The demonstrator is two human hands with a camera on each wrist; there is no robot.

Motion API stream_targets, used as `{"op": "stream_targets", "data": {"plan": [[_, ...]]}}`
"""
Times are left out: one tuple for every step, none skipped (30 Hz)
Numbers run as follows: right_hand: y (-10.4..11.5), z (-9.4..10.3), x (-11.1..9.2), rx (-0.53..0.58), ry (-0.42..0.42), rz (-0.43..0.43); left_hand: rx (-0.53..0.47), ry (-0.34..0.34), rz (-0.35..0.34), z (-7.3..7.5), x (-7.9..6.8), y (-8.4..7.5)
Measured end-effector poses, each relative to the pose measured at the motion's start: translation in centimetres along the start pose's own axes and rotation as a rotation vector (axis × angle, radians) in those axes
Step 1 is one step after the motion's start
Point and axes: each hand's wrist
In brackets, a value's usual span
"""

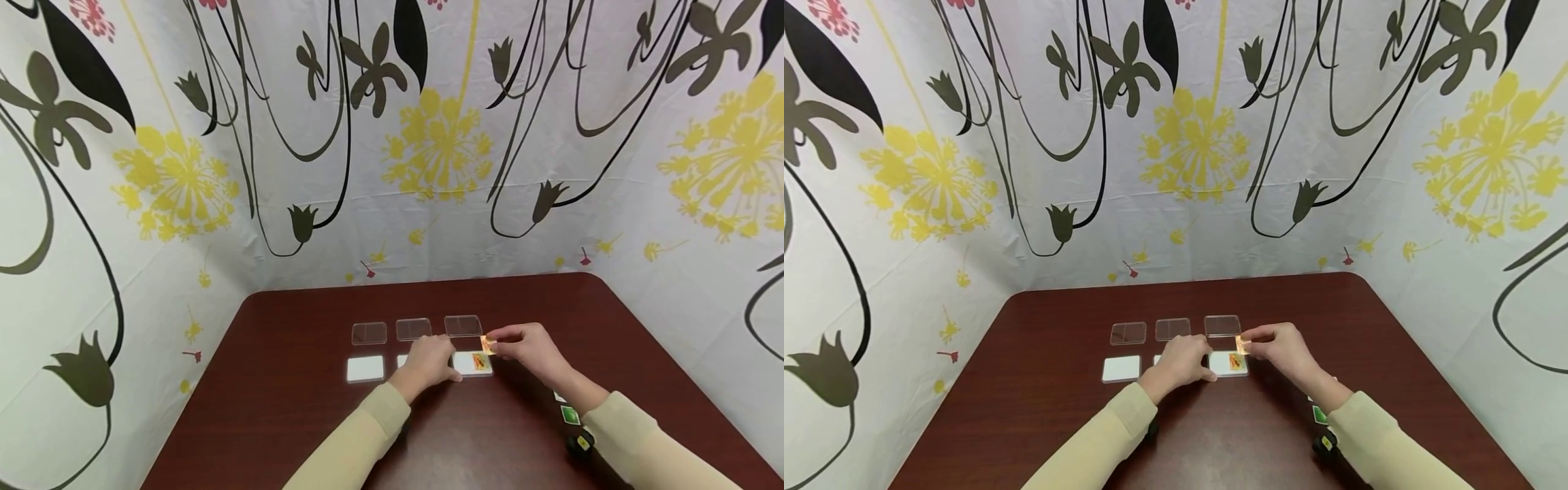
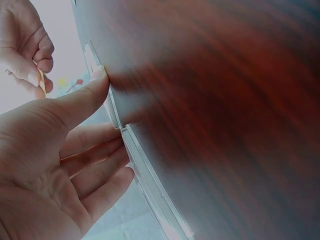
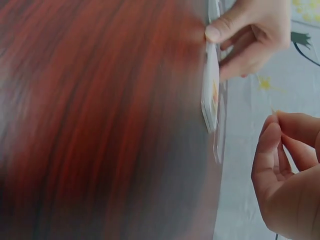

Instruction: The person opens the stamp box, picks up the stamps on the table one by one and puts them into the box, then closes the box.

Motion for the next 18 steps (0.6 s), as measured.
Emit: {"op": "stream_targets", "data": {"plan": [[0.0,-0.3,0.2,-0.013,0.000,0.006,-0.006,-0.001,0.000,0.0,0.0,0.0],[0.1,-0.6,0.3,-0.036,0.001,0.016,-0.011,-0.001,0.000,0.1,0.0,0.0],[0.1,-1.0,0.5,-0.059,-0.003,0.018,-0.018,0.000,0.000,0.1,-0.1,0.1],[0.1,-1.2,0.6,-0.094,-0.005,0.026,-0.019,-0.001,-0.001,0.2,-0.1,0.1],[0.1,-1.5,0.7,-0.131,-0.008,0.032,-0.022,0.001,-0.003,0.2,0.0,0.1],[0.1,-1.7,0.9,-0.177,-0.010,0.045,-0.027,0.003,-0.004,0.3,0.0,0.1],[0.0,-2.0,1.0,-0.218,-0.015,0.053,-0.029,0.006,-0.004,0.3,0.0,0.1],[0.0,-2.2,1.1,-0.261,-0.019,0.066,-0.030,0.009,-0.003,0.3,0.0,0.1],[0.0,-2.4,1.2,-0.288,-0.023,0.074,-0.029,0.011,-0.003,0.3,0.0,0.1],[0.0,-2.6,1.3,-0.313,-0.024,0.088,-0.028,0.012,-0.003,0.3,0.0,0.1],[0.0,-2.9,1.4,-0.327,-0.026,0.097,-0.030,0.012,-0.003,0.3,0.0,0.1],[0.0,-3.1,1.5,-0.338,-0.027,0.108,-0.033,0.012,-0.003,0.3,0.0,0.1],[0.1,-3.3,1.5,-0.344,-0.030,0.115,-0.032,0.009,-0.003,0.3,0.0,0.1],[0.1,-3.6,1.6,-0.356,-0.033,0.125,-0.031,0.003,-0.003,0.2,0.0,0.1],[0.2,-3.8,1.7,-0.369,-0.035,0.137,-0.030,-0.002,-0.004,0.3,-0.1,0.1],[0.1,-4.0,1.8,-0.389,-0.039,0.147,-0.029,-0.007,-0.003,0.3,-0.1,0.1],[0.2,-4.2,1.8,-0.406,-0.045,0.151,-0.028,-0.011,-0.002,0.3,-0.1,0.1],[0.2,-4.4,1.9,-0.419,-0.047,0.155,-0.026,-0.013,-0.001,0.3,-0.1,0.1]]}}
Point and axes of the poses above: each hand's wrist, its own x-axis towards the middle knuckle, its own z-axis out of the back of the hand, y = z × x, and after that the axes turned 12 degrees about y, right-handed
